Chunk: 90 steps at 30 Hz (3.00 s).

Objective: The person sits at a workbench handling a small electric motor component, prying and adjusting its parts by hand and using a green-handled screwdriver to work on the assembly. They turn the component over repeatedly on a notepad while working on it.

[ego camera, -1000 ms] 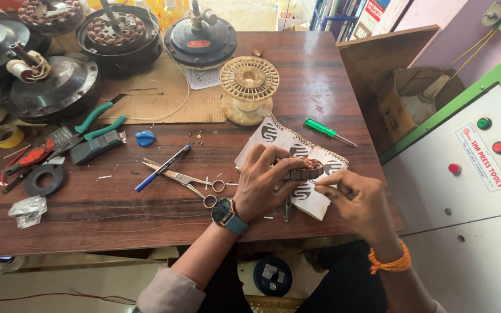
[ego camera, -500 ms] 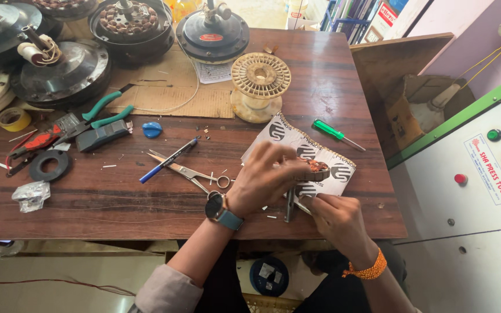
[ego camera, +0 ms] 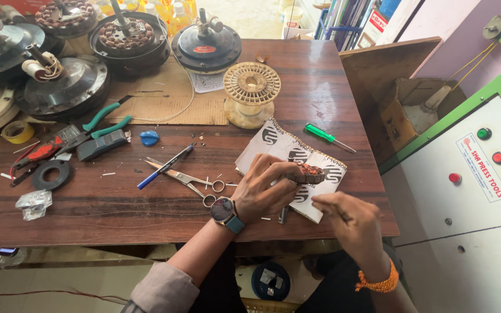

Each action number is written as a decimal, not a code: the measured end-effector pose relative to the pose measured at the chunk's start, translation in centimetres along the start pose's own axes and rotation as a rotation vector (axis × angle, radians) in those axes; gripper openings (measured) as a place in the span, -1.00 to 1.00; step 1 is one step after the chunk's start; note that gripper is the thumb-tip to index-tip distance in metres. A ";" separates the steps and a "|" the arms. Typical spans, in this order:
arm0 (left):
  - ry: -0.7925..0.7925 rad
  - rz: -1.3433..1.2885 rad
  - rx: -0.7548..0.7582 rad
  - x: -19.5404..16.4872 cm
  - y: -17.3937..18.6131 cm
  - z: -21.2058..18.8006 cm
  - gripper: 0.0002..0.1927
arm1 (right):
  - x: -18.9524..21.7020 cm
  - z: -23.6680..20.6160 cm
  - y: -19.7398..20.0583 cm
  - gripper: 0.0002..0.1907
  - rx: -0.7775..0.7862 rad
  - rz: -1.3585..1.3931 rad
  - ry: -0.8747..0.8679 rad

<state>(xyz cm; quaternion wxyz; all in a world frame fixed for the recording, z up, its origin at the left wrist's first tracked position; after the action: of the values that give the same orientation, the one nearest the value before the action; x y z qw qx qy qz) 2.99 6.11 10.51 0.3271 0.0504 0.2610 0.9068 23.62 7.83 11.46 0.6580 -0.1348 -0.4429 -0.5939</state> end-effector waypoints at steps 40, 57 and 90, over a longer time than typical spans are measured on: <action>0.155 -0.067 0.039 2.5 -1.5 -1.4 -0.52 | -2.7 3.7 0.3 -0.91 -0.034 -0.002 -0.292; 0.000 0.119 0.125 1.3 -1.3 -1.0 -0.55 | -6.3 -2.7 -1.7 -0.92 -0.118 0.181 -0.247; -0.036 0.081 -0.073 0.3 0.3 -0.6 -0.82 | 0.5 5.2 -0.4 -0.82 -0.047 -0.115 -0.220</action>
<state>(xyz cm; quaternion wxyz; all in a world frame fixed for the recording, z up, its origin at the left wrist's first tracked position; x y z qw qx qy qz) 2.43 5.84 10.16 0.2966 0.0655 0.2195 0.9271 21.01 11.03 14.68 0.5669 -0.1891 -0.5054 -0.6225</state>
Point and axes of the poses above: each hand's wrist, its own z-axis towards the middle knuckle, its own y-axis out of the back of the hand, x = y × z, the point moved 3 cm from there along z, towards the middle knuckle, and after that the axes turned 14 degrees about z, right-handed, at the moved point
